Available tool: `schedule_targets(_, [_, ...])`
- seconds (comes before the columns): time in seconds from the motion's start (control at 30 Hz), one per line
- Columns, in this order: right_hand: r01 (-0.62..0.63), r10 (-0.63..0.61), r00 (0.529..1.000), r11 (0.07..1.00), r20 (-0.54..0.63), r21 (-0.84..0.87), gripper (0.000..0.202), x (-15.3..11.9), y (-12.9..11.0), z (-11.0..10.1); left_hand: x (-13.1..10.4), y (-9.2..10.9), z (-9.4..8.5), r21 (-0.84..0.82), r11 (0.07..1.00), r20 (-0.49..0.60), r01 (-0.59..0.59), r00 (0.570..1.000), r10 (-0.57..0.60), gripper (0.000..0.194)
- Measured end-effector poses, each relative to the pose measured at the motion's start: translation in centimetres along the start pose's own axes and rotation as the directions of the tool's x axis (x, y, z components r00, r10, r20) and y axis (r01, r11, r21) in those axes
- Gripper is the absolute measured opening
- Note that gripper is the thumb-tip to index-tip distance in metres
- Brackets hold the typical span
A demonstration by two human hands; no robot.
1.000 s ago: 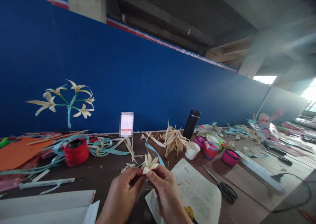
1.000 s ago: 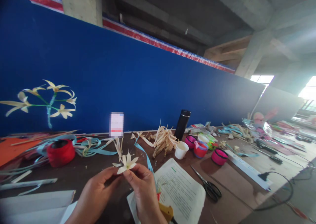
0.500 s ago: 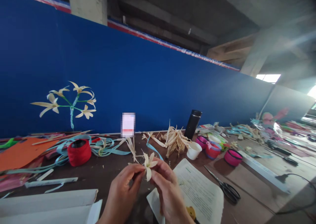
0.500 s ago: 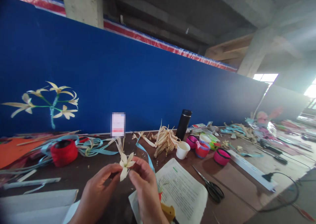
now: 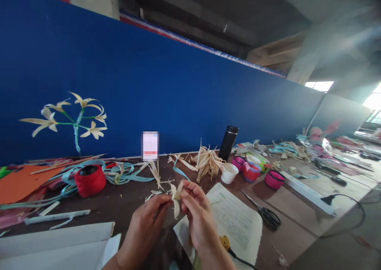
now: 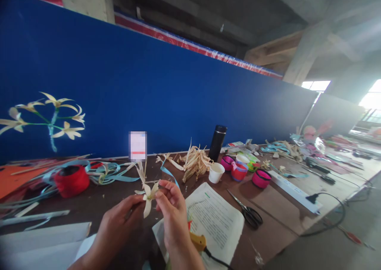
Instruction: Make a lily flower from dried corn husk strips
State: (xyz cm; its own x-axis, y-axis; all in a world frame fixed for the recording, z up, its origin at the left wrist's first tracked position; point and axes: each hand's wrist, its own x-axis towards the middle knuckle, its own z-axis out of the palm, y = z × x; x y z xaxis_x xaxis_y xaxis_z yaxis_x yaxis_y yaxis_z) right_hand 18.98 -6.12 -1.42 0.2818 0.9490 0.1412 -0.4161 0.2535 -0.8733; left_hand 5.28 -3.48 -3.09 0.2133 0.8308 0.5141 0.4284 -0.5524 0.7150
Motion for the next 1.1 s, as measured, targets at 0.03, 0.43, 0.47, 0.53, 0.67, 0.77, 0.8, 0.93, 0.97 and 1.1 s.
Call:
schedule_targets(0.03, [-0.001,0.001,1.000,1.000,0.003,0.007,0.030,0.0,0.0,0.0,0.0,0.1,0.0,-0.023,1.000,0.002,0.018,1.000,-0.018,0.015])
schedule_targets(0.43, [-0.117,0.115,0.993,0.992,0.033,0.051,0.028,-0.1,-0.3,0.3,0.0,0.1,0.2,-0.303,0.926,0.123,0.225,0.973,-0.197,0.017])
schedule_targets(0.47, [-0.123,0.121,0.992,0.992,0.038,0.044,0.028,-0.1,-0.5,0.4,0.0,0.0,0.3,-0.293,0.931,0.122,0.218,0.974,-0.190,0.017])
schedule_targets(0.53, [-0.123,0.121,0.992,0.992,0.042,0.040,0.030,-0.2,-0.8,0.5,0.1,-0.2,0.3,-0.261,0.946,0.121,0.194,0.979,-0.167,0.016])
schedule_targets(0.67, [-0.102,0.100,0.994,0.994,0.046,0.039,0.034,-0.1,-1.4,0.4,0.3,0.0,0.1,-0.222,0.965,0.180,0.136,0.979,-0.097,0.016])
schedule_targets(0.77, [-0.122,0.122,0.991,0.992,0.060,0.005,0.033,0.0,-1.7,0.4,0.2,0.5,-0.2,-0.192,0.975,0.265,0.117,0.962,-0.063,0.019])
schedule_targets(0.8, [-0.130,0.130,0.991,0.992,0.042,-0.003,0.032,0.0,-1.7,0.4,0.2,0.6,-0.2,-0.182,0.977,0.286,0.111,0.957,-0.055,0.019])
schedule_targets(0.93, [-0.164,0.164,0.986,0.986,0.000,0.016,0.028,0.1,-1.5,0.3,0.1,0.8,-0.4,-0.179,0.981,0.332,0.079,0.943,-0.015,0.017])
schedule_targets(0.97, [-0.184,0.184,0.983,0.982,0.014,0.035,0.028,0.2,-1.4,0.1,0.1,0.8,-0.4,-0.185,0.980,0.344,0.070,0.939,-0.003,0.017])
schedule_targets(1.1, [-0.263,0.256,0.964,0.958,0.074,0.115,0.028,0.4,-0.9,-0.5,0.1,0.7,-0.4,-0.186,0.981,0.385,0.054,0.923,0.022,0.020])
